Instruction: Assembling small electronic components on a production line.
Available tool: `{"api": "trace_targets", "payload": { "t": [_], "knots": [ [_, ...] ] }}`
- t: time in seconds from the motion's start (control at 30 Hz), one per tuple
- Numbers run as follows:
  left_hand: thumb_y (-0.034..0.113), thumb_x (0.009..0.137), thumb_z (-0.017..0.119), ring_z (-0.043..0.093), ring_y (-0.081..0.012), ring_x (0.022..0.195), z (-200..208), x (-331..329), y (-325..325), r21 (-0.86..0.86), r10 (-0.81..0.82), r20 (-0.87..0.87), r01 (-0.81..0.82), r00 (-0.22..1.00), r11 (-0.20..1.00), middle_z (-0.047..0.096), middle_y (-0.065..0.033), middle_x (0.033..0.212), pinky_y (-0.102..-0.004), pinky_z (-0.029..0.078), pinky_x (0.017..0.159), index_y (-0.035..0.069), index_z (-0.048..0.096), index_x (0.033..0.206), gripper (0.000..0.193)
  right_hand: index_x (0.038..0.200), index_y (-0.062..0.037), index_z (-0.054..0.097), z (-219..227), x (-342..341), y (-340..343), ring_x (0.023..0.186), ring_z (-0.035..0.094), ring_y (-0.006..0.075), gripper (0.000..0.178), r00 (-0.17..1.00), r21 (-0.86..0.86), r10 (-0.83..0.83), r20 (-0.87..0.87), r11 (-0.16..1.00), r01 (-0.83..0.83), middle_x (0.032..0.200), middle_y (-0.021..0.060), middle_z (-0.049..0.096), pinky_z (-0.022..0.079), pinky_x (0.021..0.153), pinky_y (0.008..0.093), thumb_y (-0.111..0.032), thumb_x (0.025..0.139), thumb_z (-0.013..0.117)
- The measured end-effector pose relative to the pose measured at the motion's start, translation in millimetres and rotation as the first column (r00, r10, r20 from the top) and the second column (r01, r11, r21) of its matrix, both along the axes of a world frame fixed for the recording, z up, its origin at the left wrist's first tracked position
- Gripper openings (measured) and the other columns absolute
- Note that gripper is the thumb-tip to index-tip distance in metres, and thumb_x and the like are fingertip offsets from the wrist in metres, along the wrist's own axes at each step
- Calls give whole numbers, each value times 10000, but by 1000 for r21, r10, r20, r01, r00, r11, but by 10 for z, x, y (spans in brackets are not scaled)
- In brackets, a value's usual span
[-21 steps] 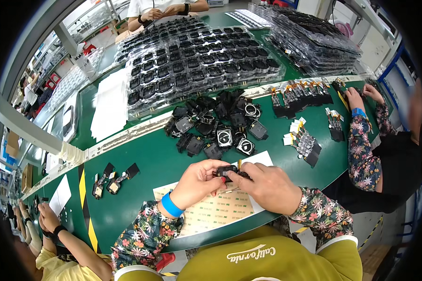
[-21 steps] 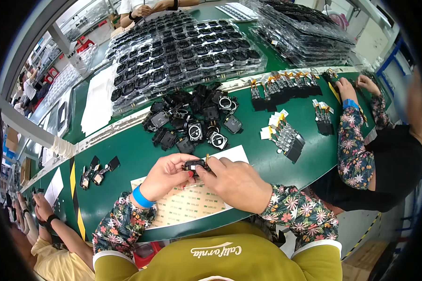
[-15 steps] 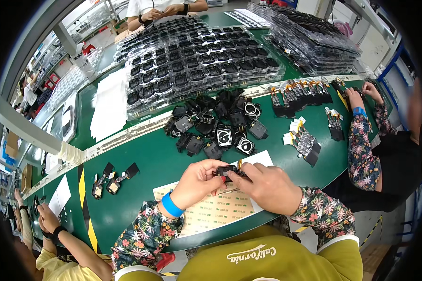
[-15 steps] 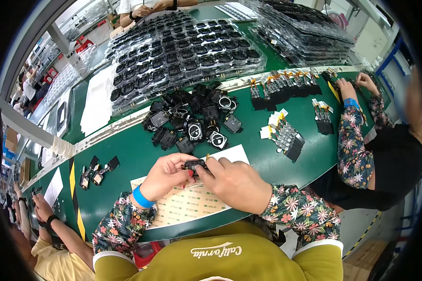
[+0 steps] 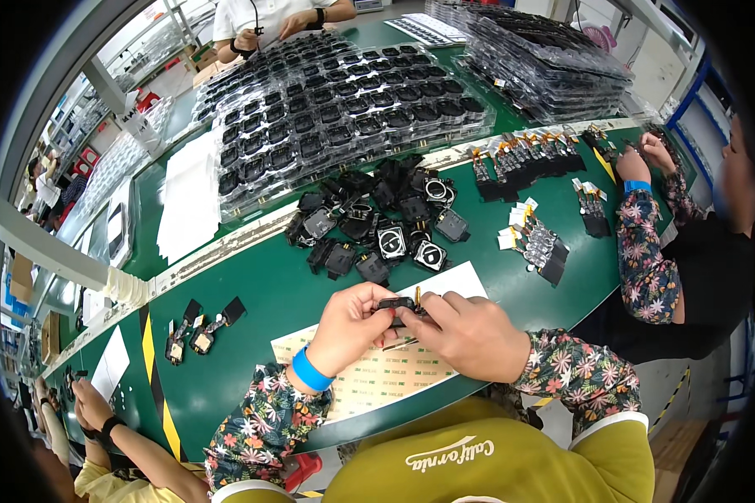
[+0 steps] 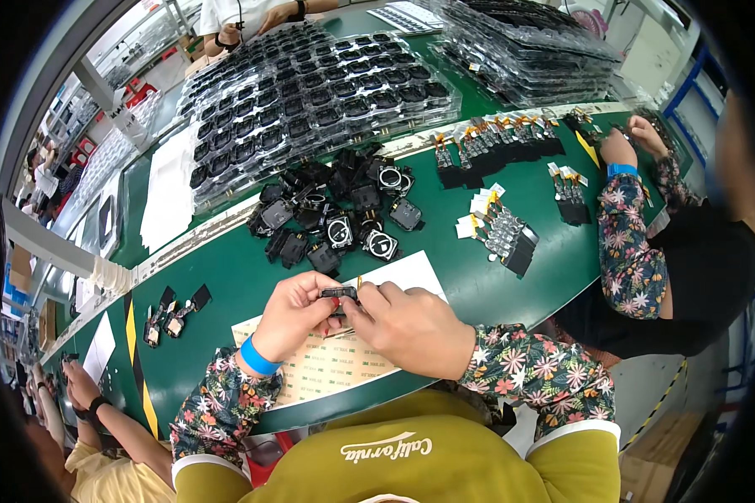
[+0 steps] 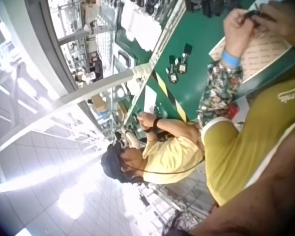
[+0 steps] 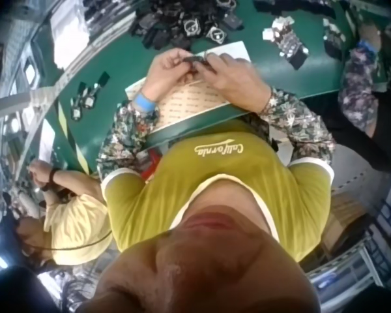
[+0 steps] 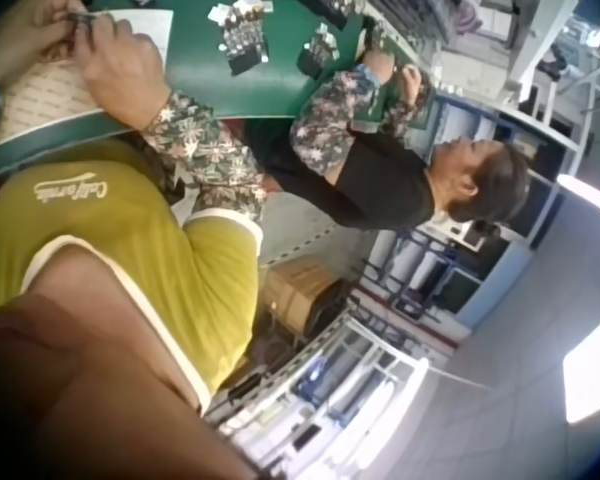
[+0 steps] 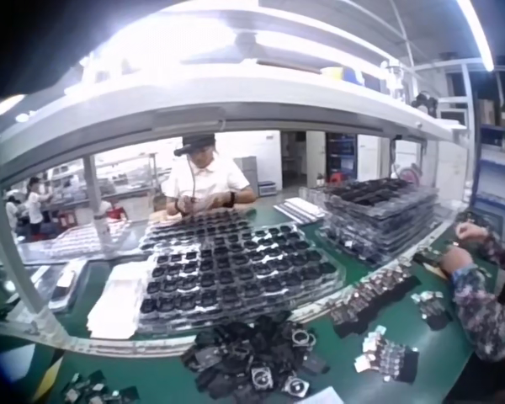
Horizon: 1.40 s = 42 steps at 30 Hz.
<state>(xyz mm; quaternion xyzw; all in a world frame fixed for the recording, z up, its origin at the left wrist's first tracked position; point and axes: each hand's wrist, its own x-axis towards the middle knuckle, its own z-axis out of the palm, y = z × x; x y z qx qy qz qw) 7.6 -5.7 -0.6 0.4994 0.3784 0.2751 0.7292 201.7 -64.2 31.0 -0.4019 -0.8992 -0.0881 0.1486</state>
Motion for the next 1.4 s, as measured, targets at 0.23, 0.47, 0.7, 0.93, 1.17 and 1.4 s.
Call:
{"api": "trace_targets", "payload": {
  "t": [0.23, 0.47, 0.7, 0.93, 1.17, 1.4],
  "knots": [
    [-28, 879, 499, 583, -52, 623, -37, -7, 14, 31, -22, 0, 22, 1000, 999, 635, -33, 808, -178, 478, 514, -23, 567, 1005, 143, 1091, -77, 626, -27, 27, -3, 741, 561, 161, 358, 999, -11, 1, -35, 1000, -1, 928, 56, 515, 486, 530, 264, -141, 741, 586],
    [-35, 871, 501, 581, -52, 638, -22, -18, 12, 27, -42, -1, 42, 999, 999, 633, -38, 813, -175, 473, 524, -31, 565, 1029, 171, 1102, -87, 624, -18, 10, -4, 725, 562, 161, 362, 1000, -9, -14, -13, 1000, 14, 945, 59, 520, 488, 539, 266, -128, 745, 587],
    [-39, 855, 504, 599, -60, 680, 14, -39, 24, 26, -77, 9, 77, 997, 997, 638, -47, 842, -176, 481, 552, -35, 559, 1075, 227, 1119, -92, 618, -18, 25, -5, 723, 562, 161, 371, 999, -13, -23, 38, 1000, 24, 941, 60, 521, 488, 538, 268, -126, 750, 587],
    [-47, 854, 507, 610, -65, 699, -22, -37, 34, 28, -92, -4, 92, 996, 995, 645, -51, 858, -177, 487, 559, -33, 561, 1094, 246, 1120, -84, 618, -8, 47, 12, 725, 561, 162, 366, 999, 2, -11, 44, 1000, 11, 940, 62, 529, 487, 534, 267, -128, 757, 585],
    [-58, 857, 509, 612, -63, 700, -24, -34, 27, 38, -92, -25, 93, 995, 995, 647, -48, 859, -175, 491, 559, -29, 562, 1120, 269, 1104, -67, 623, 10, 42, 18, 726, 556, 161, 356, 999, 18, -2, 44, 1000, 2, 947, 64, 539, 484, 535, 259, -132, 757, 580],
    [-55, 862, 504, 611, -68, 670, 9, 0, -10, 19, -6, -17, 6, 1000, 1000, 644, -49, 835, -178, 495, 559, -24, 566, 1014, 167, 1097, -58, 626, 29, 4, -13, 732, 561, 165, 375, 997, -13, 9, 72, 1000, -8, 958, 71, 539, 486, 539, 251, -134, 732, 582]
  ]
}}
